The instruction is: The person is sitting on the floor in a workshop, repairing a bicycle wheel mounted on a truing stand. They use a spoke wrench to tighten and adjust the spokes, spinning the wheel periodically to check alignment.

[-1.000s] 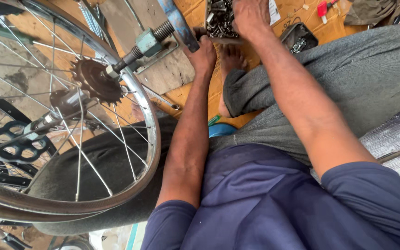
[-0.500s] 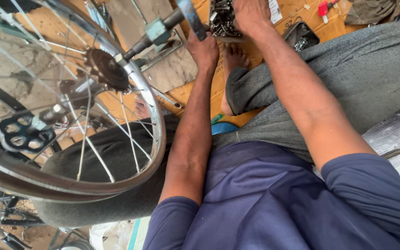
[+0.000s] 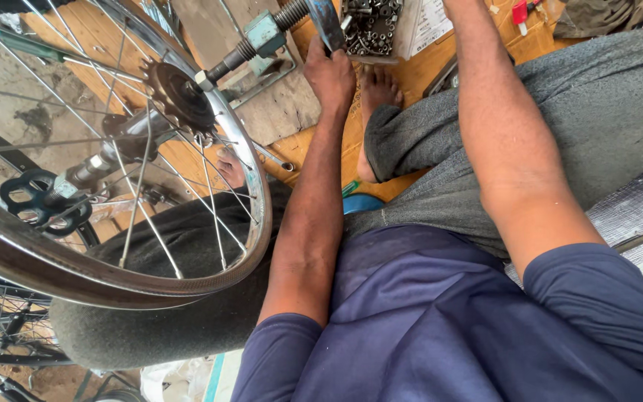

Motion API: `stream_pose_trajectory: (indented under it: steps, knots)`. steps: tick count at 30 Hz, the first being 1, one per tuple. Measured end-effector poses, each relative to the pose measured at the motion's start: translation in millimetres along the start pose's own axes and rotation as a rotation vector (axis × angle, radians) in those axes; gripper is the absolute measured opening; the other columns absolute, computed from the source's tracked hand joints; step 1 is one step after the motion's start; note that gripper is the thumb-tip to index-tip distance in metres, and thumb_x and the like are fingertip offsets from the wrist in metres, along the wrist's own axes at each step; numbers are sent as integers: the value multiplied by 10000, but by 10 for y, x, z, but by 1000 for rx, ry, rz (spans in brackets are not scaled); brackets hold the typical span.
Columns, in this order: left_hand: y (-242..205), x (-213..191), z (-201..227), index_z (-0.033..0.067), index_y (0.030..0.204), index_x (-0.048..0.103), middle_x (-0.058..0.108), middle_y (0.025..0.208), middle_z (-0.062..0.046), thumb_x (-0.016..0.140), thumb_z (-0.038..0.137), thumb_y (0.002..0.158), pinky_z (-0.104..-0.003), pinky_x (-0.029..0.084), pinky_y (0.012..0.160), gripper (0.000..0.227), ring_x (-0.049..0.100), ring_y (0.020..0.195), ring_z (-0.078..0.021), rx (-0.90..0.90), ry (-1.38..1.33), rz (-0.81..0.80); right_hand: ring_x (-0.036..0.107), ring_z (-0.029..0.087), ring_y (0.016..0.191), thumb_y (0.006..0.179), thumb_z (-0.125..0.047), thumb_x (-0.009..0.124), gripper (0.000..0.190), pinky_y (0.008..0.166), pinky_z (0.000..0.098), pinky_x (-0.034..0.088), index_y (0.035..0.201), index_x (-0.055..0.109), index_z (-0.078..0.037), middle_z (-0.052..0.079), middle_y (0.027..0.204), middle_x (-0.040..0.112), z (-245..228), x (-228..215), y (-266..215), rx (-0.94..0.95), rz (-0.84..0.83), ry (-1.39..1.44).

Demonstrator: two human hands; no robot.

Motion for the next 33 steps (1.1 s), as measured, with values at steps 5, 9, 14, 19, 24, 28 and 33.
stream_pose_trajectory:
  steps: [5,9,14,19,24,28,33]
  knots:
    - [36,90,-189,69,871,612,613,761,-52,531,54,914,-323,497,613,92,568,680,-138,-59,30,-23,723,331,854,896,-52,673,336,726,481,590,1231,692,-74,197,1028,731,62,39,31,55,-25,27]
    - [62,122,-326,89,843,607,611,766,-26,560,34,903,-296,491,599,94,555,683,-108,-73,70,-15,726,317,849,907,-36,661,371,715,471,596,1274,678,-85,187,1049,730,147,96,105,86,-54,28]
    - [114,44,-342,70,843,626,674,755,-18,655,122,892,-290,516,590,78,595,641,-102,-136,52,30,729,298,843,920,-15,646,417,701,459,603,1327,661,-99,176,1075,730,-44,316,172,-5,-197,-81]
    - [95,-32,-210,24,861,646,701,758,-68,685,126,883,-325,535,651,112,632,679,-144,-130,28,67,722,281,842,951,-2,603,452,704,452,601,1376,649,-148,171,1105,739,-381,591,93,-100,-357,-135]
    - [89,-56,-126,31,862,636,723,790,-69,699,143,889,-315,550,690,132,671,722,-142,-68,16,77,688,270,899,980,-101,601,254,781,506,552,1219,674,-146,142,1048,712,-104,283,127,110,-166,144]
    - [79,-40,-159,25,843,615,715,763,-81,684,110,887,-329,534,678,118,651,700,-153,-113,77,63,661,262,945,1004,-179,599,135,843,549,514,1093,694,-145,119,1003,691,184,129,123,232,-83,201]
    - [90,5,-262,35,801,574,687,742,-63,649,55,866,-340,530,657,101,630,687,-147,-99,90,57,639,250,992,1033,-241,589,171,903,583,475,979,712,-136,107,957,674,133,204,94,218,-132,109]
Point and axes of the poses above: each hand's wrist, its own y-axis towards the middle knuckle, its own x-axis out of the palm, z = x × y, the point moved 8 cm from there along y, towards the middle knuckle
